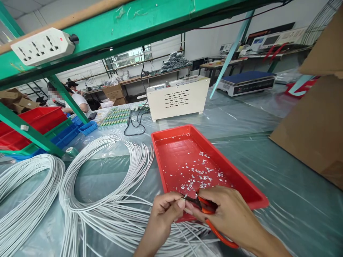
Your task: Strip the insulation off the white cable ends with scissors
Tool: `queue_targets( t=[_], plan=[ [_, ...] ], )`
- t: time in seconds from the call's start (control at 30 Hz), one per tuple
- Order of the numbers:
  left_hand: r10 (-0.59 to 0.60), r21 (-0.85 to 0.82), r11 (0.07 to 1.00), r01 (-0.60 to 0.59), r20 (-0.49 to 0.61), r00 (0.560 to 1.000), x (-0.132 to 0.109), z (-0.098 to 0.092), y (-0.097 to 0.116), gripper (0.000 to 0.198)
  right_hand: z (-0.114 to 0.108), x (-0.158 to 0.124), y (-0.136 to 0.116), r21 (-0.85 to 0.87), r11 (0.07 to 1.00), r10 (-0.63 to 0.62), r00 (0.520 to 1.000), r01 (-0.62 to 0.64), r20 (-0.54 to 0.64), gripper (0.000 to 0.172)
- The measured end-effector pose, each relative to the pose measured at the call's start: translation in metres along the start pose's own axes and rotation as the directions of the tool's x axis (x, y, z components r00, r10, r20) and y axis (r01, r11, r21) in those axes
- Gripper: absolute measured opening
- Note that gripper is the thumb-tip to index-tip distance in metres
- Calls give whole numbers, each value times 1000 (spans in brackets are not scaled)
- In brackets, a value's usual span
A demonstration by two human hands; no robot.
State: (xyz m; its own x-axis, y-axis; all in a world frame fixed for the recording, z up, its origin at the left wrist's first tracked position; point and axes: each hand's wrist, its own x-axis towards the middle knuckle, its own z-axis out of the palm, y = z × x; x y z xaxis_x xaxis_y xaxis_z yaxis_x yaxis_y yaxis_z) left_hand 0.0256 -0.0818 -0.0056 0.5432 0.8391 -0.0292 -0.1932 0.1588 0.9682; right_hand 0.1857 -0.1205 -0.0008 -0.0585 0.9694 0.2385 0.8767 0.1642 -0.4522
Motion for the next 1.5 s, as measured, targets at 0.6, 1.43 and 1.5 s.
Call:
queue_targets(
  t=[0.6, 1.43, 1.5],
  plan=[
    [124, 337, 934, -120, 11, 992, -6, 7, 14, 31, 1, -2, -1, -185, 980, -105, 977, 70, -185, 38],
    [270, 440, 889, -129, -275, 923, -6, 8, 5, 11, 6, 0, -6, 247, 949, 190, 981, -194, 41, 33],
    [292, 488, 863, -128, -277, 915, -7, 8, 4, 11, 6, 1, -6, 477, 845, 206, 970, -243, 130, 30]
  ],
)
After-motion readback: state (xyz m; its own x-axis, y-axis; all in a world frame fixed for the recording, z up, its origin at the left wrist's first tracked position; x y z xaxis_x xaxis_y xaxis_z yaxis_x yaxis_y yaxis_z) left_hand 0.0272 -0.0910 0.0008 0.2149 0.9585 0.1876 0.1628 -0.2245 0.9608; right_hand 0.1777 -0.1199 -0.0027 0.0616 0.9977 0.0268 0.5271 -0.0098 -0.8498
